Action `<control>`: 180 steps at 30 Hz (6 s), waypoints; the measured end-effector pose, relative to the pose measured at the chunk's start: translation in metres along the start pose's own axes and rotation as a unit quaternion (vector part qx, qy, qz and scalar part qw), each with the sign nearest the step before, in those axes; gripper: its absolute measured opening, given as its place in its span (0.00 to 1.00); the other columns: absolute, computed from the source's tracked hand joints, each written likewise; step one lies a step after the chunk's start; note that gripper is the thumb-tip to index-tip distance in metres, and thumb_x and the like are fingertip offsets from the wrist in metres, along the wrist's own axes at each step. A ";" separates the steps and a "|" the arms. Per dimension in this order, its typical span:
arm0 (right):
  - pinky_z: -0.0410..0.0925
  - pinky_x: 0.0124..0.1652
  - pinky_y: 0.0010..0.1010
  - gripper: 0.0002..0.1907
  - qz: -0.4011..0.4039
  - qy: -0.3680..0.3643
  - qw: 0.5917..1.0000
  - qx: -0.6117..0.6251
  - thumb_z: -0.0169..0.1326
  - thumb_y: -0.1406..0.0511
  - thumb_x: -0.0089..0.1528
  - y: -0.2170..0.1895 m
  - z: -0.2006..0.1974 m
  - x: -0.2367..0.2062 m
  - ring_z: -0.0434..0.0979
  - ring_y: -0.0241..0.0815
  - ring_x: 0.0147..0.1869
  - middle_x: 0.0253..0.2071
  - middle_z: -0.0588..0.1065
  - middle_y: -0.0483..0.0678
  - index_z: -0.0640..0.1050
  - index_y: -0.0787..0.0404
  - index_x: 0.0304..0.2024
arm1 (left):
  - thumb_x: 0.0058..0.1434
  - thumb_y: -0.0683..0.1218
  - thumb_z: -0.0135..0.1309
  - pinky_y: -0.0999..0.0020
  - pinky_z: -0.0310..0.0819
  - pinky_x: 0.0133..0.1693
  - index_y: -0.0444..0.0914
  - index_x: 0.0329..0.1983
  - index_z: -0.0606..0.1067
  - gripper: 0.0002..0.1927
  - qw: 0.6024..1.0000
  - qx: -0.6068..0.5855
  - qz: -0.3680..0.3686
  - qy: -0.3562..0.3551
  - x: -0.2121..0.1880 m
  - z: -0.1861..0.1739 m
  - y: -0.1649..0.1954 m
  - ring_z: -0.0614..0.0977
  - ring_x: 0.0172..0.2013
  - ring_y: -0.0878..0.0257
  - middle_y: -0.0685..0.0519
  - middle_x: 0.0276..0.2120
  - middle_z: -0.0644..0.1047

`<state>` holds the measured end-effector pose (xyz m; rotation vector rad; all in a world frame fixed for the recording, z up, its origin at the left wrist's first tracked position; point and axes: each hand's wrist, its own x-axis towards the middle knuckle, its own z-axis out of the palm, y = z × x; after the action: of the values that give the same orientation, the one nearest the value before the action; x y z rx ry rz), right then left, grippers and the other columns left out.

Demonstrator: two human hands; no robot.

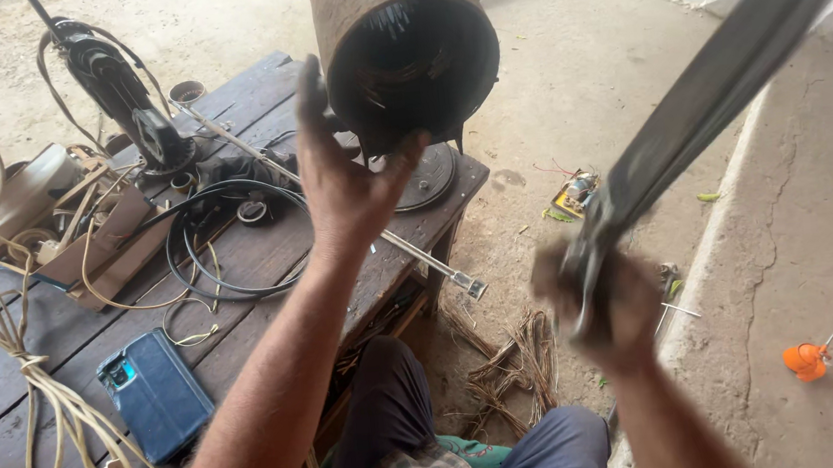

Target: The person uses pliers to pull and adjust copper windings inside a cylindrical metal housing mounted on a wooden table. They repeatedly reach into the housing, grip the wires, and pull them outward while occasionally rotating the housing to access different sections.

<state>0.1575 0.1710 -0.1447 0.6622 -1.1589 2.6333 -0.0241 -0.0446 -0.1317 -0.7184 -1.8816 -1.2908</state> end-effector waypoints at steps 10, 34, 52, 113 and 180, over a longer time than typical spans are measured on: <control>0.71 0.20 0.25 0.32 0.099 0.103 0.941 -0.307 0.60 0.44 0.62 0.067 0.009 -0.111 0.77 0.35 0.21 0.22 0.76 0.48 0.79 0.69 0.43 | 0.62 0.52 0.71 0.55 0.76 0.57 0.40 0.76 0.51 0.50 1.000 -0.008 0.012 0.021 -0.022 -0.003 0.006 0.72 0.63 0.54 0.44 0.64 0.68; 0.69 0.33 0.24 0.35 0.121 0.040 0.947 -0.295 0.58 0.41 0.65 0.063 -0.002 -0.150 0.78 0.35 0.35 0.32 0.74 0.46 0.77 0.66 0.53 | 0.70 0.43 0.61 0.67 0.80 0.35 0.36 0.42 0.81 0.04 0.997 0.076 0.029 -0.019 -0.104 -0.041 -0.024 0.86 0.34 0.60 0.49 0.38 0.84; 0.73 0.23 0.29 0.37 0.217 0.067 0.962 -0.151 0.49 0.45 0.69 0.016 0.057 -0.055 0.76 0.37 0.24 0.29 0.76 0.53 0.76 0.77 0.48 | 0.69 0.56 0.52 0.69 0.84 0.40 0.33 0.50 0.79 0.21 0.907 -0.239 -0.303 -0.166 -0.082 -0.027 -0.002 0.84 0.38 0.63 0.47 0.41 0.84; 0.67 0.20 0.26 0.28 0.176 0.138 0.908 -0.355 0.56 0.46 0.65 0.037 0.054 0.040 0.72 0.33 0.23 0.25 0.74 0.46 0.79 0.66 0.39 | 0.65 0.71 0.47 0.73 0.73 0.30 0.31 0.36 0.80 0.37 0.758 -0.482 -0.414 -0.147 -0.013 0.034 0.022 0.79 0.26 0.67 0.53 0.25 0.80; 0.68 0.24 0.32 0.26 0.193 0.197 0.857 -0.435 0.56 0.50 0.64 0.060 0.083 0.106 0.78 0.40 0.26 0.28 0.80 0.52 0.82 0.69 0.40 | 0.56 0.71 0.50 0.63 0.79 0.31 0.28 0.49 0.78 0.42 0.842 -0.303 -0.394 -0.210 -0.013 -0.032 0.080 0.85 0.31 0.56 0.41 0.34 0.81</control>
<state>0.0698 0.0688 -0.0849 -0.2970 -2.2256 1.9500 0.0541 -0.0476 -0.0926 -0.5585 -2.2309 -2.5032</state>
